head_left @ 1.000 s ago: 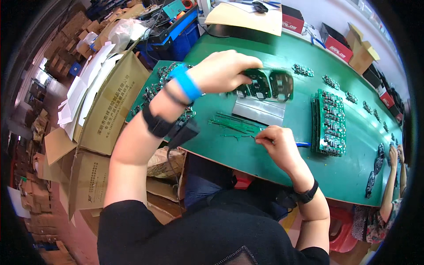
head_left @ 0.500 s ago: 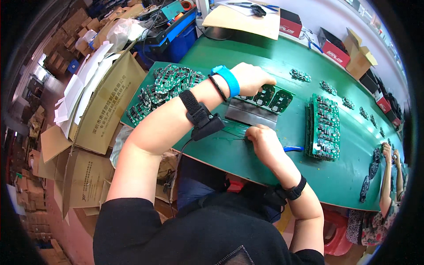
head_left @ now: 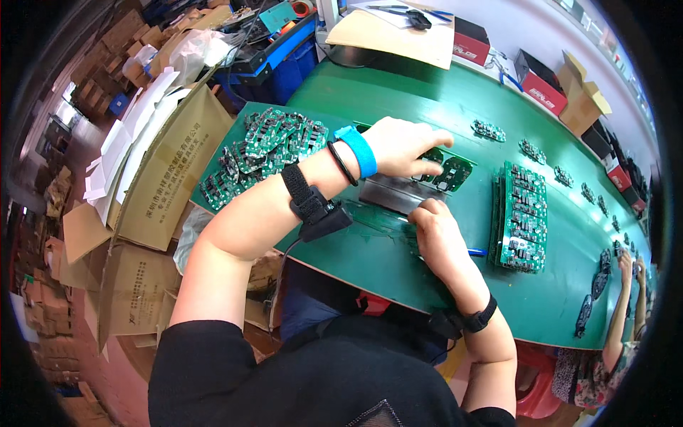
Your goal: The person uses blue-handled pliers to trim excess green material from the edges of rectangular circuit boards. They handle the boards one at a time, cutting along the edges and then placing the finished pieces into a pile on the table.
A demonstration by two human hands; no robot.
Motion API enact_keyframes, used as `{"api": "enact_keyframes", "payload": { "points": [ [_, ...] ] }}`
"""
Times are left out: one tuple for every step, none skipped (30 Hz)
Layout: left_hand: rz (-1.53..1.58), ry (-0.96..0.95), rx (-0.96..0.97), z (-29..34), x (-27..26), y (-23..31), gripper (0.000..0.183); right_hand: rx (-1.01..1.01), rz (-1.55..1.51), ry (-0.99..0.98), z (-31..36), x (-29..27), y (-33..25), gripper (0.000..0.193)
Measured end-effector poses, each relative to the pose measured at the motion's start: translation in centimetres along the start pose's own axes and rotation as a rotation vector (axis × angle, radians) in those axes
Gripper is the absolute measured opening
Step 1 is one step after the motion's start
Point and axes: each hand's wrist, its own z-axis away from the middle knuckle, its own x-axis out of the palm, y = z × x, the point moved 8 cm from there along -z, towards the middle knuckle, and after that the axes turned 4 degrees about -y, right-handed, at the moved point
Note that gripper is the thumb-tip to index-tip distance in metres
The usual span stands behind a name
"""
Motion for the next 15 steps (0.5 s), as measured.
{"api": "enact_keyframes", "payload": {
  "points": [
    [0.011,-0.046,-0.047,-0.6,0.2,-0.5,0.036,0.014,0.0,0.017,0.0,-0.2,0.4,0.013],
    [-0.011,-0.062,-0.056,-1.4,0.9,-1.5,0.036,0.034,-0.035,0.0,-0.2,-0.3,0.7,0.013],
    [-0.03,-0.076,-0.062,-2.5,1.9,-2.8,0.036,0.057,-0.066,-0.017,-0.2,-0.4,1.0,0.013],
    [-0.048,-0.09,-0.066,-3.7,2.9,-4.1,0.036,0.081,-0.098,-0.034,-0.1,-0.5,1.3,0.012],
    [-0.056,-0.166,-0.127,-4.6,3.4,-5.2,0.037,0.075,-0.103,-0.032,-0.2,-0.7,1.1,0.011],
    [-0.041,-0.155,-0.088,-5.2,3.5,-6.1,0.038,0.058,-0.108,-0.034,-0.4,-0.7,0.9,0.011],
    [-0.028,-0.143,-0.048,-5.6,4.0,-7.3,0.04,0.04,-0.114,-0.036,-0.6,-0.8,0.8,0.01],
    [-0.017,-0.127,-0.015,-5.8,4.4,-8.9,0.041,0.035,-0.15,-0.01,-0.8,-1.0,0.8,0.009],
    [0.108,-0.122,0.096,-6.3,4.2,-9.0,0.043,0.044,-0.188,0.023,-0.7,-1.3,1.2,0.008],
    [0.193,-0.154,0.03,-6.4,4.5,-10.3,0.043,0.049,-0.226,0.055,-0.7,-1.7,1.5,0.007],
    [0.284,-0.2,-0.024,-6.3,4.1,-10.2,0.043,0.102,-0.202,0.153,-0.1,-2.6,2.6,0.008],
    [0.375,-0.255,-0.075,-6.1,3.7,-9.9,0.043,0.132,-0.107,0.301,0.4,-3.9,3.8,0.016],
    [0.401,-0.273,-0.098,-5.9,2.8,-9.4,0.04,0.248,-0.101,0.367,0.8,-4.9,5.1,0.021],
    [0.492,-0.296,-0.135,-5.3,2.7,-9.7,0.037,0.356,-0.101,0.426,1.0,-5.8,5.8,0.025],
    [0.544,-0.275,-0.134,-4.7,2.2,-9.6,0.035,0.385,-0.072,0.417,1.0,-6.0,6.4,0.034]
  ]
}}
